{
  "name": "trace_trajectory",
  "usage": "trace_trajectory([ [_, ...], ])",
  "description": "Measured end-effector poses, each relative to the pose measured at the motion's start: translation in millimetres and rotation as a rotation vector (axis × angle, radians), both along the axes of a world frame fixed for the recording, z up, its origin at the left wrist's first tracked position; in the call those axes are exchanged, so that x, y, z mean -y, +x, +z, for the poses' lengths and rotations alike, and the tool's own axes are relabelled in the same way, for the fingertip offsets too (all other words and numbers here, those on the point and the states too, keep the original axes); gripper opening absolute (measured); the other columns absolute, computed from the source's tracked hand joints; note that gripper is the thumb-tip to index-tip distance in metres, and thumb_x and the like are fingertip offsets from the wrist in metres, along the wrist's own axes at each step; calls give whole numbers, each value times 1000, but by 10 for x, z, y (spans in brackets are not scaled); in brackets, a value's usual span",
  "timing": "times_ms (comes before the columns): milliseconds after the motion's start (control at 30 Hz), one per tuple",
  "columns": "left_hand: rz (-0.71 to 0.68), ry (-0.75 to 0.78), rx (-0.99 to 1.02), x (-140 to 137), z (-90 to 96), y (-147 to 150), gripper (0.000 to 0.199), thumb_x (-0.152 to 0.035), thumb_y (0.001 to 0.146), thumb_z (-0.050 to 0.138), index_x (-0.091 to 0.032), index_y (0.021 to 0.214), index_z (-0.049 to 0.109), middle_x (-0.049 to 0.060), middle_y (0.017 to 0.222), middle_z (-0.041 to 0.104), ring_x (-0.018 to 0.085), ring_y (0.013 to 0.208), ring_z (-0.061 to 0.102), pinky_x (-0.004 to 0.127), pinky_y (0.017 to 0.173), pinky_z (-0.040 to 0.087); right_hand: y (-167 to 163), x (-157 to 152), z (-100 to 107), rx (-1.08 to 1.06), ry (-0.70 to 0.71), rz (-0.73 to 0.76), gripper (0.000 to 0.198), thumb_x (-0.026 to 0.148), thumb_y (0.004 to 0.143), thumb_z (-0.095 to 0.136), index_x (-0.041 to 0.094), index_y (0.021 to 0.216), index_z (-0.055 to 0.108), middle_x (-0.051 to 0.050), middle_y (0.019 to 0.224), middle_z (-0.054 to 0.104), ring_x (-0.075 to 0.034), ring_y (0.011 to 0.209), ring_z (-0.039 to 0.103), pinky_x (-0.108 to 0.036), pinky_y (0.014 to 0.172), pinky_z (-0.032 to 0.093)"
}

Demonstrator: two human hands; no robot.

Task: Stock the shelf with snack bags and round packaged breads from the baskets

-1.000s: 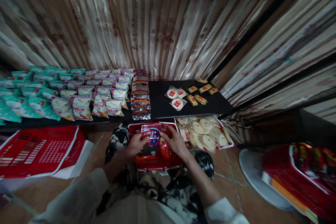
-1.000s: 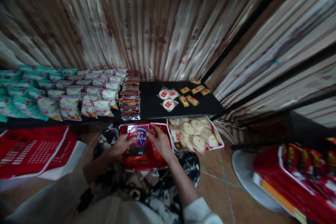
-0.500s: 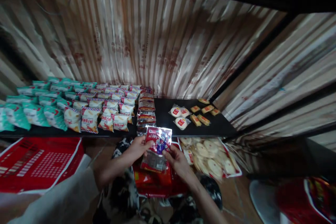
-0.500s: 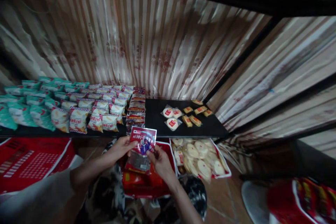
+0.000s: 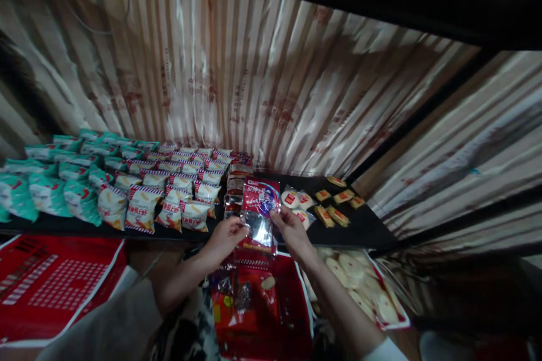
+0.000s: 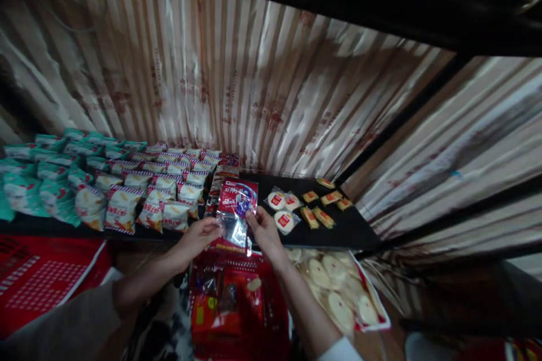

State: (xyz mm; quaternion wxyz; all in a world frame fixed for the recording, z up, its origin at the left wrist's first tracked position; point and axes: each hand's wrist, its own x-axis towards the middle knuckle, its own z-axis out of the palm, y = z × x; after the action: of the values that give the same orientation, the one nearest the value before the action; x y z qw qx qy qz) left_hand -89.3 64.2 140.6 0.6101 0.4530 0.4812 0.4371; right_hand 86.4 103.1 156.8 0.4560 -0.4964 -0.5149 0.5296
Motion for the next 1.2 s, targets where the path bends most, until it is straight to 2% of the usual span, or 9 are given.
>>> trace_trajectory([
  [167,148,35,-75,-355,45,-24,14,-25,75,59,-15,85,60,1,72,65,14,72,61,23,68,44,-119,-437,5,-4,27,-48,42,57,58,71,21,69,53,4,59,57,-10,51,46,-23,49,37],
  [300,312,65,-123,-684,90,23,39,-20,75,59,-14,113,54,2,78,67,14,72,62,23,68,46,-201,-865,19,38,55,-85,35,49,61,70,20,75,56,4,58,59,-10,49,48,-22,47,36],
  [400,353,127,-155,-896,51,71,59,-11,72,59,-17,129,44,4,92,67,13,72,63,24,71,49,-254,-1196,-5,97,44,-146,24,37,67,66,20,81,58,3,61,62,-12,50,53,-23,48,40],
  [467,375,182,-188,-1011,-4,95,59,-7,69,59,-19,125,50,5,102,66,14,82,64,26,78,49,-281,-1394,-52,185,36,-204,21,31,71,62,19,88,60,0,67,66,-14,56,59,-24,52,44],
  [533,398,208,-253,-1110,-66,111,45,-5,67,60,-19,110,62,6,107,65,16,92,62,27,86,48,-297,-1563,-121,331,40,-256,27,28,73,59,18,98,60,-3,77,69,-17,66,63,-25,58,47],
  [667,416,218,-338,-1275,-154,137,27,-5,69,57,-13,92,69,10,109,64,18,96,62,30,90,47,-321,-1808,-251,612,94,-280,38,27,76,56,17,113,59,-7,95,70,-20,85,66,-27,72,49],
  [800,434,190,-337,-1391,-179,155,25,-7,70,57,-13,91,70,10,110,64,19,98,62,29,91,47,-387,-1923,-248,787,161,-203,32,24,80,51,19,108,64,-5,100,71,-17,92,65,-24,78,48],
  [933,412,163,-375,-1450,-154,157,26,-4,70,53,-14,87,71,8,105,67,18,95,63,28,88,48,-481,-1960,-156,941,129,-159,29,21,79,50,21,102,69,-4,99,72,-17,92,66,-21,77,47],
  [1200,363,128,-385,-1503,-167,132,26,-8,69,59,-16,90,71,7,95,71,19,92,64,29,86,48,-577,-1992,-143,1021,99,-134,29,24,79,49,23,99,70,-5,96,72,-20,93,66,-24,76,48],
])
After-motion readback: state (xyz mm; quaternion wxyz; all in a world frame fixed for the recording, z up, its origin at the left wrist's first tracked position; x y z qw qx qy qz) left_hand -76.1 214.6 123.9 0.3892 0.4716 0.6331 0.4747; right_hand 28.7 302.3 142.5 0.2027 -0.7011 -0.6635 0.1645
